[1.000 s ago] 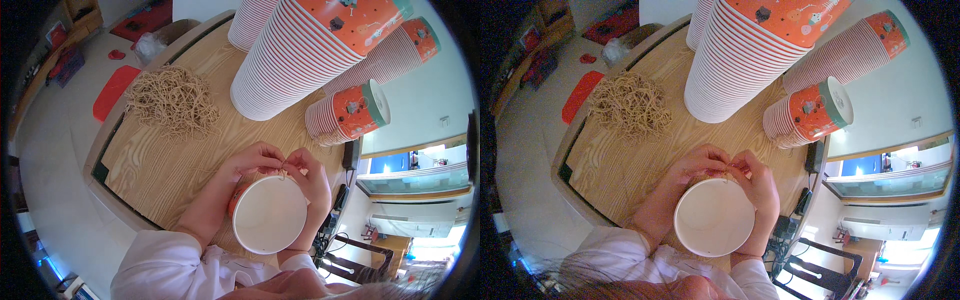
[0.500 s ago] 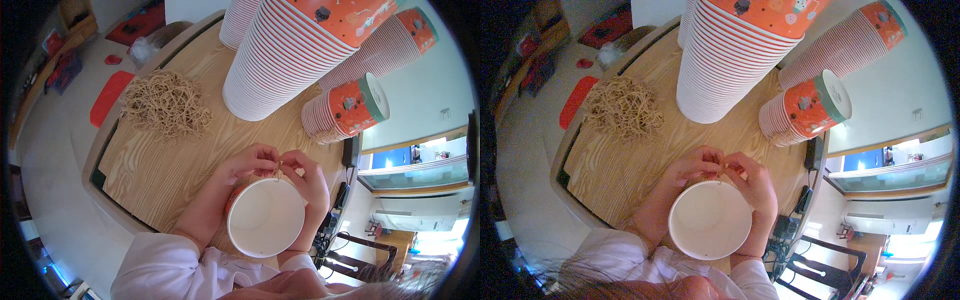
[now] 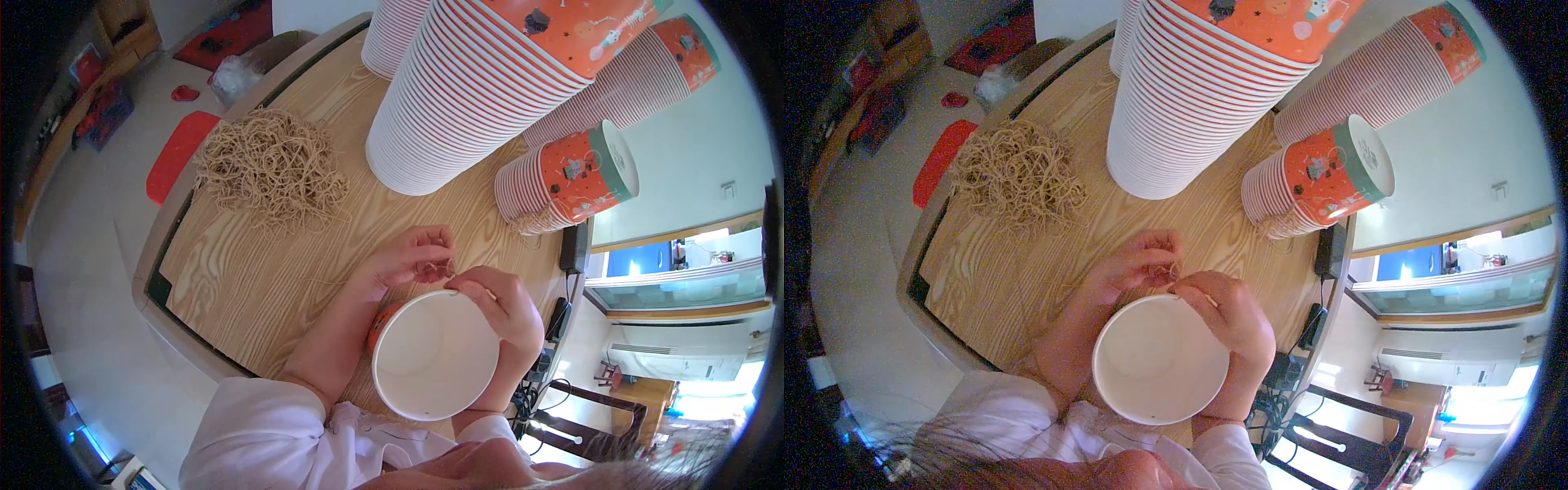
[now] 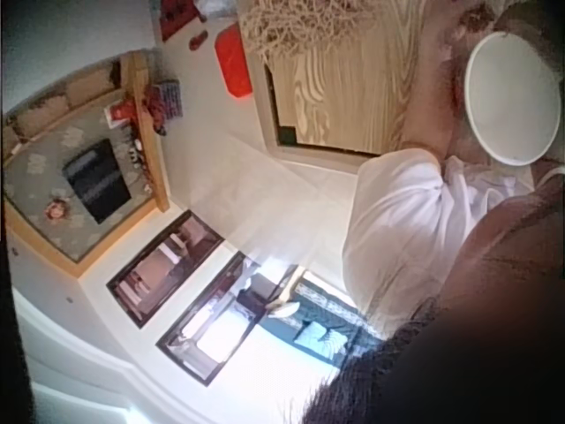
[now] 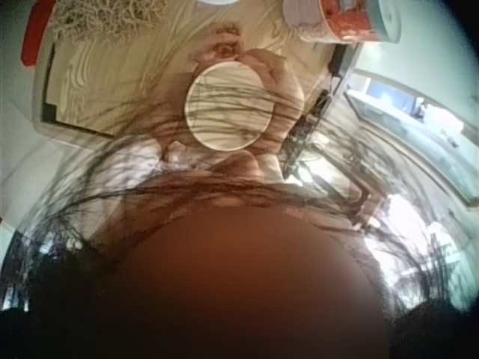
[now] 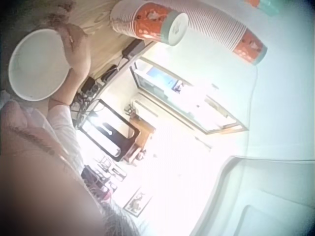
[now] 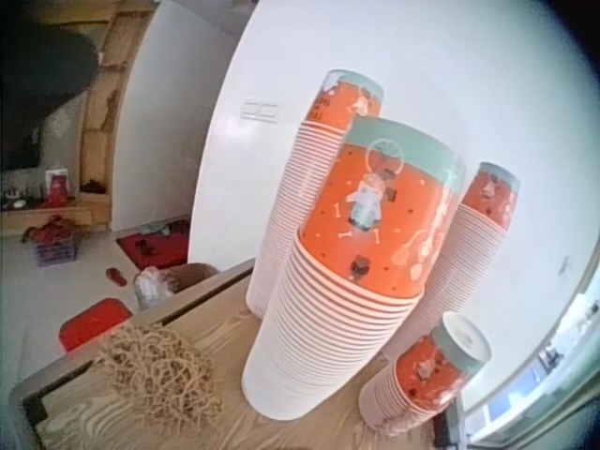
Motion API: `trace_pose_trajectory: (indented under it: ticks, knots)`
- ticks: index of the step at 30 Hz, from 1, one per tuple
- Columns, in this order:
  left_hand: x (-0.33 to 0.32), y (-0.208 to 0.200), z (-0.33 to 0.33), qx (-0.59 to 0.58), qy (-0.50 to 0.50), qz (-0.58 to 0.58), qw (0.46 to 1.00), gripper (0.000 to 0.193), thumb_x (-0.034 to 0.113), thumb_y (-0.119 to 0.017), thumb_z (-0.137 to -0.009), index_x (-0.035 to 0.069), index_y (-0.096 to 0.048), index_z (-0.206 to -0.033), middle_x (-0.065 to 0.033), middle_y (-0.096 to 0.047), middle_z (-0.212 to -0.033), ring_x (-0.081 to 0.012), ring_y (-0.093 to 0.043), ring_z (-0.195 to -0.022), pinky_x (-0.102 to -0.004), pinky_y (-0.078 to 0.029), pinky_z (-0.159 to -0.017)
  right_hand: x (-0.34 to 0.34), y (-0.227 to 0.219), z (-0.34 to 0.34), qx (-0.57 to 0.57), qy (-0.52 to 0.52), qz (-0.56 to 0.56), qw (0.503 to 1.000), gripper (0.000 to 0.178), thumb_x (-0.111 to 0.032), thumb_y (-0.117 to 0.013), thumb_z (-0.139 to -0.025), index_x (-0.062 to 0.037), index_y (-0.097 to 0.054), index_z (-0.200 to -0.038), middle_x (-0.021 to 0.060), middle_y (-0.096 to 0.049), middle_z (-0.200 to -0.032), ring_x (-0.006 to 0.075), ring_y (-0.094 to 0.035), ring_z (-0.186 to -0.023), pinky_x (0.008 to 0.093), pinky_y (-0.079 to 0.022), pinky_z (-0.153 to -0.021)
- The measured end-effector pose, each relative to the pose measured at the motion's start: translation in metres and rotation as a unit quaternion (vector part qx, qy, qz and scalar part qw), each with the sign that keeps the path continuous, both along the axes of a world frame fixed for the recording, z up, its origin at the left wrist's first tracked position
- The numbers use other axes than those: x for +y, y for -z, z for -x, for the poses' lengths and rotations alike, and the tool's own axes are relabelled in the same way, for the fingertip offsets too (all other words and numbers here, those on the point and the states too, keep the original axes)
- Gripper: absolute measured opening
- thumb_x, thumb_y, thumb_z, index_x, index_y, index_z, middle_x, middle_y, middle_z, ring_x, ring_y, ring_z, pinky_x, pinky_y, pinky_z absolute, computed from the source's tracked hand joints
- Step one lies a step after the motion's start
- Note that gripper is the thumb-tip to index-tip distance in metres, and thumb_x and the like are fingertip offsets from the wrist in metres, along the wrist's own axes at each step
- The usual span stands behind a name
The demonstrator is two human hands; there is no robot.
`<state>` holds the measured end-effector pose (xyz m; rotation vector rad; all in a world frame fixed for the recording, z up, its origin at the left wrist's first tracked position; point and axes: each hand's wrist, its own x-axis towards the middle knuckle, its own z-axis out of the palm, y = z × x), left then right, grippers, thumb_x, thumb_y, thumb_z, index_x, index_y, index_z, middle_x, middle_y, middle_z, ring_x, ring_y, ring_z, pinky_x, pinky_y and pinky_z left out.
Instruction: The recorder is attaching rubber bands around the rims of paper cups and then stacking them.
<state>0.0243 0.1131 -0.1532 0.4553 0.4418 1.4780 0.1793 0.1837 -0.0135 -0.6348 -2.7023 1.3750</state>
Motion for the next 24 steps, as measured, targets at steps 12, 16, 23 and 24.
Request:
trace_pose_trajectory:
  ticks: [12, 16, 23, 24]
  knots:
    - [-0.005, -0.015, 0.009, 0.051, 0.037, -0.069, 0.996, 0.019, 0.009, -0.064, -0.084, 0.008, -0.056, -0.102, -0.0033, -0.064, -0.084, -0.0078, -0.059, -0.066, -0.0182, -0.042, -0.049, 0.003, 0.0, -0.008, -0.021, 0.045, 0.006, 0.999, 0.017, -0.013, -0.058, -0.089, 0.0014, -0.068, -0.092, 0.0164, -0.067, -0.086, 0.028, -0.066, -0.08, 0.0335, -0.05, -0.07]
    - [0.0, -0.003, 0.003, 0.134, 0.059, -0.089, 0.985, 0.022, 0.008, -0.065, -0.084, 0.005, -0.057, -0.104, -0.0025, -0.062, -0.082, -0.0064, -0.057, -0.065, -0.0178, -0.04, -0.048, 0.003, 0.001, -0.01, -0.018, 0.05, -0.007, 0.999, 0.016, -0.013, -0.06, -0.089, 0.0009, -0.068, -0.093, 0.0162, -0.067, -0.087, 0.028, -0.066, -0.08, 0.0332, -0.05, -0.07]
    - [0.0, 0.003, 0.002, 0.125, 0.052, -0.081, 0.988, 0.015, 0.007, -0.065, -0.084, 0.004, -0.058, -0.097, -0.0016, -0.061, -0.078, -0.0061, -0.056, -0.062, -0.018, -0.039, -0.048, 0.001, 0.0, -0.003, -0.009, 0.044, -0.016, 0.999, 0.016, -0.013, -0.06, -0.089, 0.0015, -0.068, -0.091, 0.0166, -0.067, -0.086, 0.0296, -0.066, -0.078, 0.0344, -0.05, -0.069]
    - [0.002, 0.004, 0.002, 0.114, 0.048, -0.089, 0.988, 0.014, 0.007, -0.065, -0.085, 0.004, -0.058, -0.096, -0.0015, -0.061, -0.078, -0.0063, -0.056, -0.063, -0.018, -0.039, -0.048, 0.001, -0.001, -0.003, -0.007, 0.043, -0.015, 0.999, 0.017, -0.013, -0.06, -0.089, 0.0015, -0.068, -0.091, 0.0167, -0.067, -0.085, 0.0298, -0.065, -0.078, 0.0346, -0.05, -0.069]
